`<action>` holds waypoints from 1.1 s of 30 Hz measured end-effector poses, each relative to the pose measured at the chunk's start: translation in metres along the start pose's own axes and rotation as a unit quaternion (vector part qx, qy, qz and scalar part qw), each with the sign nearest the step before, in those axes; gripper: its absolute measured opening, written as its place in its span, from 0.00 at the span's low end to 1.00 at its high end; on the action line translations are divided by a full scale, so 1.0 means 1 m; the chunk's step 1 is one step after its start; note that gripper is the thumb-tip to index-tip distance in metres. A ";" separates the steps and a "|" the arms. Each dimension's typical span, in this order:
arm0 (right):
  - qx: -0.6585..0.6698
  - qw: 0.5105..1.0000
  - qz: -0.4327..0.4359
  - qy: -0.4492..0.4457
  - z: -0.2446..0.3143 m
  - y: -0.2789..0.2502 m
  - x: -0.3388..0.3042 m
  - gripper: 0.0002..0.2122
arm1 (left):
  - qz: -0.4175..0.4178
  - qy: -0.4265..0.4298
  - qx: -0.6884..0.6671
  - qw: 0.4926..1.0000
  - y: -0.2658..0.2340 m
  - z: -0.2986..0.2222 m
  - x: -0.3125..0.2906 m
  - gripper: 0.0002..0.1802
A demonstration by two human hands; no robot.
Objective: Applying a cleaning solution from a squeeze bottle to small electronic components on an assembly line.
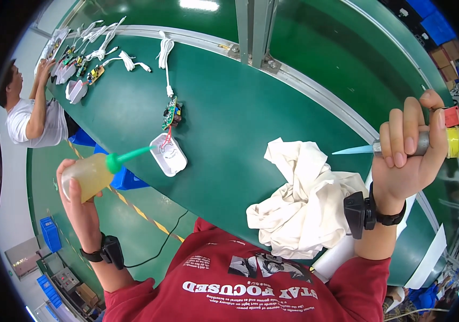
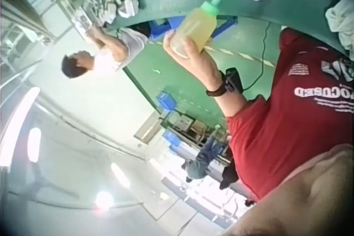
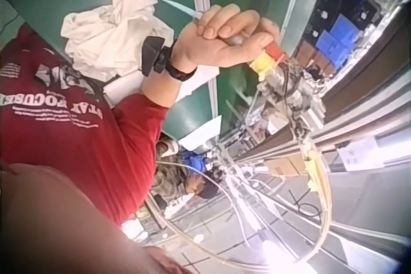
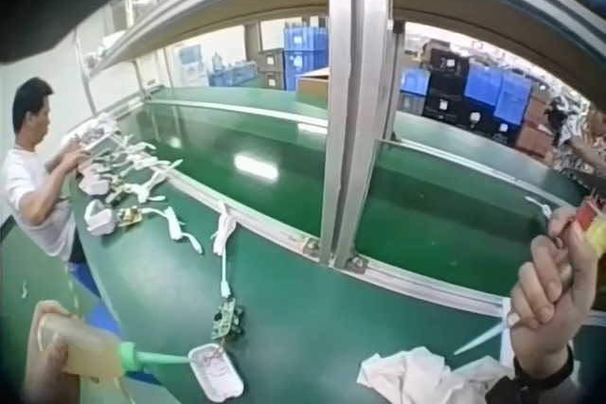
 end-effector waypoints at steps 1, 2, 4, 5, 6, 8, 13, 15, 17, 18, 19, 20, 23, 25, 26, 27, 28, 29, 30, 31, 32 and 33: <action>0.002 1.000 -0.009 0.000 0.000 0.001 -0.001 0.11 | -0.028 -0.047 -0.115 0.992 -0.005 0.010 0.000 0.28; 0.003 1.000 -0.017 -0.001 0.001 0.000 -0.001 0.11 | -0.053 -0.094 -0.228 0.968 -0.006 0.021 0.000 0.28; 0.000 1.000 -0.016 -0.007 0.000 0.002 -0.002 0.11 | -0.013 -0.099 -0.402 0.910 0.001 0.043 -0.002 0.29; -0.005 1.000 -0.018 -0.009 0.000 0.002 -0.002 0.12 | 0.031 -0.105 -0.561 0.821 0.007 0.051 -0.003 0.30; -0.010 1.000 -0.020 -0.012 0.001 0.003 -0.003 0.12 | 0.075 -0.108 -0.699 0.703 0.012 0.053 -0.002 0.31; -0.010 1.000 -0.023 -0.016 0.001 0.004 -0.004 0.12 | 0.061 -0.084 -0.686 0.720 0.029 0.055 -0.001 0.32; -0.004 0.999 -0.027 -0.020 0.001 0.004 -0.006 0.11 | 0.062 -0.023 -0.678 0.732 0.064 0.046 0.019 0.37; 0.000 0.999 -0.026 -0.023 0.002 0.003 -0.008 0.11 | 0.081 -0.014 -0.689 0.720 0.073 0.041 0.028 0.38; 0.006 1.000 -0.011 -0.022 0.001 0.002 -0.008 0.10 | 0.008 0.027 -0.652 0.758 0.075 0.039 0.037 0.38; 0.009 1.000 -0.006 -0.021 0.000 0.002 -0.009 0.10 | -0.028 0.046 -0.631 0.774 0.075 0.038 0.042 0.38; 0.009 1.000 -0.005 -0.024 0.000 0.003 -0.009 0.10 | -0.026 0.047 -0.631 0.774 0.076 0.038 0.049 0.38; 0.008 1.000 -0.006 -0.024 0.001 0.003 -0.010 0.10 | 0.036 0.053 -0.643 0.763 0.076 0.037 0.056 0.38; 0.006 1.000 -0.008 -0.028 0.001 0.005 -0.010 0.10 | 0.161 0.065 -0.659 0.732 0.080 0.036 0.066 0.37; 0.000 0.999 -0.013 -0.030 0.001 0.005 -0.011 0.10 | 0.059 0.063 -0.537 0.839 0.081 0.039 0.069 0.36; -0.002 0.999 -0.017 -0.031 0.001 0.004 -0.012 0.10 | 0.007 0.061 -0.468 0.882 0.081 0.041 0.070 0.35; -0.002 0.999 -0.017 -0.034 0.002 0.003 -0.011 0.10 | 0.009 0.063 -0.468 0.881 0.082 0.043 0.074 0.35; -0.001 0.999 -0.018 -0.033 0.001 0.003 -0.011 0.10 | 0.000 0.081 -0.376 0.923 0.080 0.046 0.080 0.34; -0.001 0.999 -0.019 -0.033 0.001 0.003 -0.011 0.10 | -0.009 0.098 -0.280 0.955 0.077 0.051 0.088 0.33; 0.000 0.999 -0.020 -0.033 0.001 0.003 -0.012 0.10 | -0.018 0.114 -0.179 0.977 0.076 0.052 0.094 0.32; 0.001 0.999 -0.020 -0.035 0.002 0.003 -0.012 0.10 | -0.018 0.116 -0.179 0.977 0.076 0.054 0.101 0.32; 0.002 0.999 -0.020 -0.036 0.002 0.002 -0.013 0.10 | -0.001 0.116 -0.086 0.990 0.078 0.055 0.108 0.32; 0.002 0.999 -0.019 -0.035 0.002 0.002 -0.013 0.10 | 0.016 0.113 0.007 0.993 0.081 0.057 0.116 0.31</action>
Point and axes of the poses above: each hand's wrist, its own x-axis towards the middle knuckle, its own y-axis out of the palm, z = x × y, the point moved 3 cm from there along x, towards the middle knuckle, and after that the axes turned 5 degrees about x, right-handed, at the moved point
